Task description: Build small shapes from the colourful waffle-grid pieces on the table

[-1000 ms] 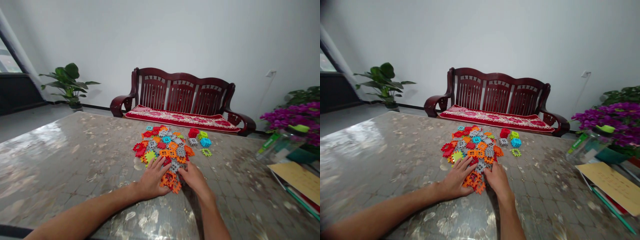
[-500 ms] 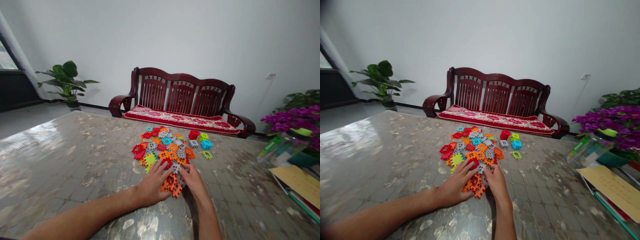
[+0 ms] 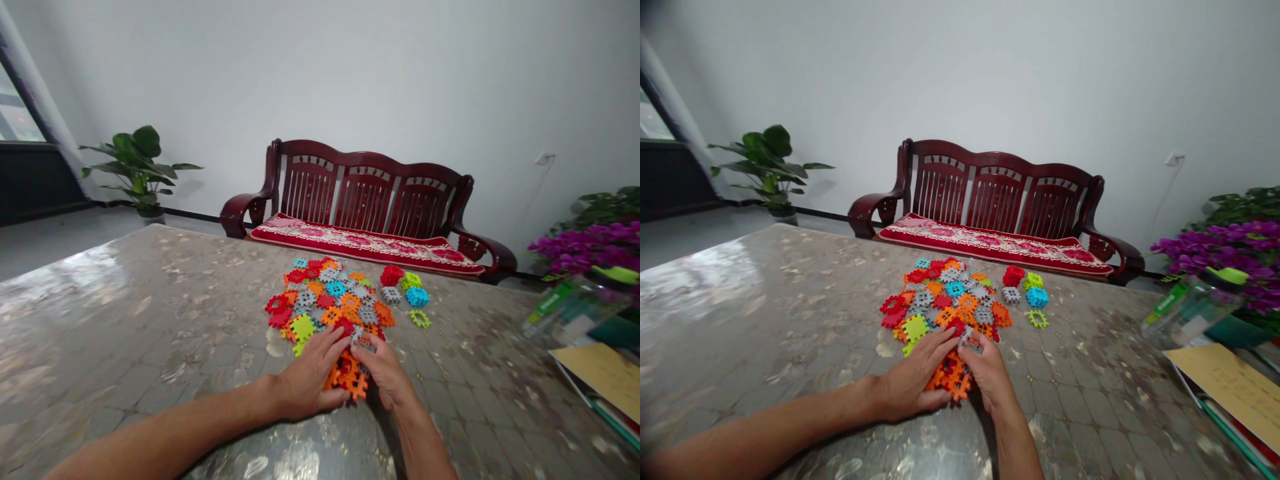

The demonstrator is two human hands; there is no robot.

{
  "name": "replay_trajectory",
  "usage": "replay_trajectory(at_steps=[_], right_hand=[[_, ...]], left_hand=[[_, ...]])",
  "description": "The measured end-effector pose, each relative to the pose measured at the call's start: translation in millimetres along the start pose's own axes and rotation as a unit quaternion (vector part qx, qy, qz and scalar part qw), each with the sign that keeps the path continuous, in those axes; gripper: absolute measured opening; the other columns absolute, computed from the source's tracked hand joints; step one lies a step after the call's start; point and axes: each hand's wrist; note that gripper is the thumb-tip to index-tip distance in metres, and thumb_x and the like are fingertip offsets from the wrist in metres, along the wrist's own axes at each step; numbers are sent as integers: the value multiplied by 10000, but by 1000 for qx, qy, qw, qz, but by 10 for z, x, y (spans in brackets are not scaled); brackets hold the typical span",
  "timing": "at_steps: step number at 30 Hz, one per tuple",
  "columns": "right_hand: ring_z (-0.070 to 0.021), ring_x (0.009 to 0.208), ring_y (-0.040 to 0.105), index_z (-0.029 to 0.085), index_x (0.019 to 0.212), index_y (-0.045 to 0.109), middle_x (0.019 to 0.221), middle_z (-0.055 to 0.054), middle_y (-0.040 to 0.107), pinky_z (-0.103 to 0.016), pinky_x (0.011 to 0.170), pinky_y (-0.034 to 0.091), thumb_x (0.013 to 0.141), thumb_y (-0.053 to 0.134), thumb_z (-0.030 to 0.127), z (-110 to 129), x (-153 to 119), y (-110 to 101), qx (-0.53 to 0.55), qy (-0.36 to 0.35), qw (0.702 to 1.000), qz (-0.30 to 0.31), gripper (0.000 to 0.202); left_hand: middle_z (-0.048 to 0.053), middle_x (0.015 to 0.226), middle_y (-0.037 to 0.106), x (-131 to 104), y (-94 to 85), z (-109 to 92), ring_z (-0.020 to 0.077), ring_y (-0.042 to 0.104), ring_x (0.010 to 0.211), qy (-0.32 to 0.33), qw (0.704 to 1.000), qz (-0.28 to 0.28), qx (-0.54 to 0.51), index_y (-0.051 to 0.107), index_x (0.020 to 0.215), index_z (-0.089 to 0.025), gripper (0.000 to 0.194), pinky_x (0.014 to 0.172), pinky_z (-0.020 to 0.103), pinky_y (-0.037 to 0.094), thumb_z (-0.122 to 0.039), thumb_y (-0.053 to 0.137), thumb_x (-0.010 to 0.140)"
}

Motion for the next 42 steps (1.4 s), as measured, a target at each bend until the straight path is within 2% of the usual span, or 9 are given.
replay_trajectory(at_steps=[6, 12, 15, 19, 22, 27, 31, 36, 42], right_hand=[[-285, 899, 737, 202, 1068, 629, 929, -60, 772, -397, 804, 584, 564, 819, 430, 227, 247, 118, 2, -15, 1000, -16, 585], [-263, 905, 725, 201, 1069, 618, 960, -50, 766, -378, 814, 574, 608, 771, 438, 412, 808, 300, 2, -74, 997, 15, 542], [-243, 966, 704, 196, 1103, 635, 1023, -54, 757, -362, 851, 554, 729, 666, 475, 480, 1108, 354, -103, -128, 986, 7, 468], [-217, 989, 679, 214, 1134, 668, 1021, -38, 753, -345, 897, 514, 822, 582, 455, 515, 1348, 267, -270, -163, 948, -45, 404], [-226, 1010, 666, 192, 1187, 659, 1051, -65, 746, -366, 943, 485, 827, 559, 413, 450, 1373, 77, -290, -166, 940, -76, 434], [-235, 1073, 657, 167, 1179, 665, 1155, -106, 725, -373, 973, 483, 849, 478, 418, 230, 1226, -248, -292, -225, 923, -113, 455], [-235, 1139, 619, 205, 1194, 670, 1217, -81, 704, -394, 1037, 437, 876, 469, 414, 106, 1036, -340, -406, -255, 868, -128, 430], [-272, 1311, 492, 214, 1264, 651, 1367, -90, 620, -453, 1139, 311, 907, 507, 381, -38, 877, -342, -546, -269, 782, -130, 420], [-286, 1332, 470, 237, 1287, 641, 1415, -89, 582, -483, 1146, 280, 921, 531, 404, -136, 852, -344, -587, -257, 758, -122, 417]], left_hand=[[190, 1632, 228, 197, -196, 183, 285, 228, 1509, 2, 998, -39, -41, 222, 1555, -173, 852, 1222, 479, 271, -411, 648, 857], [175, 1596, 327, 532, -526, 525, 280, 299, 1479, -9, 998, -60, -18, 311, 1531, -186, 765, 1212, 480, 286, -448, 622, 882], [148, 1581, 367, 687, -679, 688, 281, 331, 1461, -31, 997, -74, 10, 346, 1523, -208, 735, 1206, 481, 293, -456, 617, 887], [88, 1578, 388, 733, -803, 801, 276, 330, 1458, -50, 992, -98, 66, 370, 1516, -281, 686, 1204, 495, 284, -457, 600, 894], [94, 1564, 411, 599, -774, 735, 303, 316, 1461, -61, 988, -97, 104, 438, 1479, -275, 646, 1206, 533, 248, -489, 592, 890], [92, 1582, 391, 226, -478, 364, 400, 272, 1467, 26, 993, 7, 117, 471, 1460, -321, 844, 1187, 643, 157, -666, 689, 721], [101, 1575, 400, 56, -237, 154, 400, 278, 1466, 72, 989, 57, 114, 475, 1457, -310, 862, 1198, 625, 128, -685, 672, 706], [93, 1503, 492, 25, -184, 178, 362, 348, 1438, 53, 986, 34, 152, 563, 1361, -300, 575, 1198, 612, 142, -570, 570, 853], [76, 1513, 487, 12, -278, 303, 346, 334, 1450, 80, 983, 28, 165, 554, 1364, -304, 546, 1216, 585, 121, -494, 592, 853]])
Point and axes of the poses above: each hand's wrist, its own x-axis towards the middle knuckle, its own y-axis out of the palm, z = x × y
